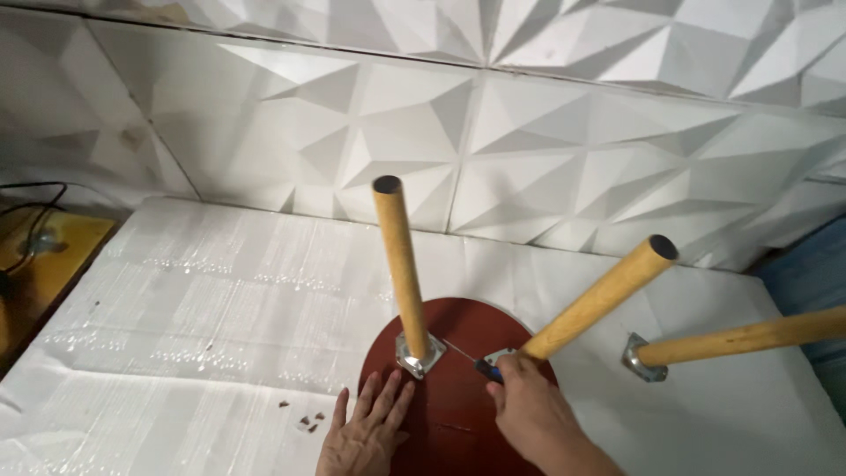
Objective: The person flips a small round stool upside down on a foam sheet and uses a screwdriver to unscrew the metal mounting plates, detaching the wooden legs from the round top one at a time and setting the loose legs aside.
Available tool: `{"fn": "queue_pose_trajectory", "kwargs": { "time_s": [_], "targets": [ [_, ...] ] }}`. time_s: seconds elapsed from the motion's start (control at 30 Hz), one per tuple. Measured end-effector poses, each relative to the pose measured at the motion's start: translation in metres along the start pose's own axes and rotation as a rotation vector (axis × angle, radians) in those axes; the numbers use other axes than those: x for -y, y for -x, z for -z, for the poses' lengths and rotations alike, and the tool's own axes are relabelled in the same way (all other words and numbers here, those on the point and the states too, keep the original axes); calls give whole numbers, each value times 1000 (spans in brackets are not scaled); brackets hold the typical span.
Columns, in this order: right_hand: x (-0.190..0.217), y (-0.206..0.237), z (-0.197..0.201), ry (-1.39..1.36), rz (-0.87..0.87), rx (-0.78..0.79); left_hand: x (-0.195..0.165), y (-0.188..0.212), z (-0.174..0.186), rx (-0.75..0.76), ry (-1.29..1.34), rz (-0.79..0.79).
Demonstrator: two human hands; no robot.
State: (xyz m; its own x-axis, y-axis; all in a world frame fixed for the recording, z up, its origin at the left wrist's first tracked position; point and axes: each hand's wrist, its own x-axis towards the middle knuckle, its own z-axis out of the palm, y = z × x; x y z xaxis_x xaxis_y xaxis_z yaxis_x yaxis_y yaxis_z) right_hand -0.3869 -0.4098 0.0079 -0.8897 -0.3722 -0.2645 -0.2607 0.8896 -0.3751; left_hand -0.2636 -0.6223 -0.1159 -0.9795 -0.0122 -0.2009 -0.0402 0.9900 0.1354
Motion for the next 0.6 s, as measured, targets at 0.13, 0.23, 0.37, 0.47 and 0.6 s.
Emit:
{"fn": "queue_pose_trajectory", "kwargs": {
  "time_s": [0.13, 0.23, 0.37, 0.47, 0.6],
  "targets": [
    [20, 0, 18, 136, -5, 15, 4, -2, 36, 233, 21, 47],
    [25, 0, 22, 201, -30, 54, 3, -6, 65, 330, 80, 89],
    [27, 0, 24, 230, -59, 64, 1, -9, 83, 467, 117, 117],
    [33, 0, 27, 268, -85, 104, 2, -8, 85, 427, 108, 79],
    [48, -1, 37, 284, -117, 68, 0, -8, 85, 387, 101, 73]
  ]
}}
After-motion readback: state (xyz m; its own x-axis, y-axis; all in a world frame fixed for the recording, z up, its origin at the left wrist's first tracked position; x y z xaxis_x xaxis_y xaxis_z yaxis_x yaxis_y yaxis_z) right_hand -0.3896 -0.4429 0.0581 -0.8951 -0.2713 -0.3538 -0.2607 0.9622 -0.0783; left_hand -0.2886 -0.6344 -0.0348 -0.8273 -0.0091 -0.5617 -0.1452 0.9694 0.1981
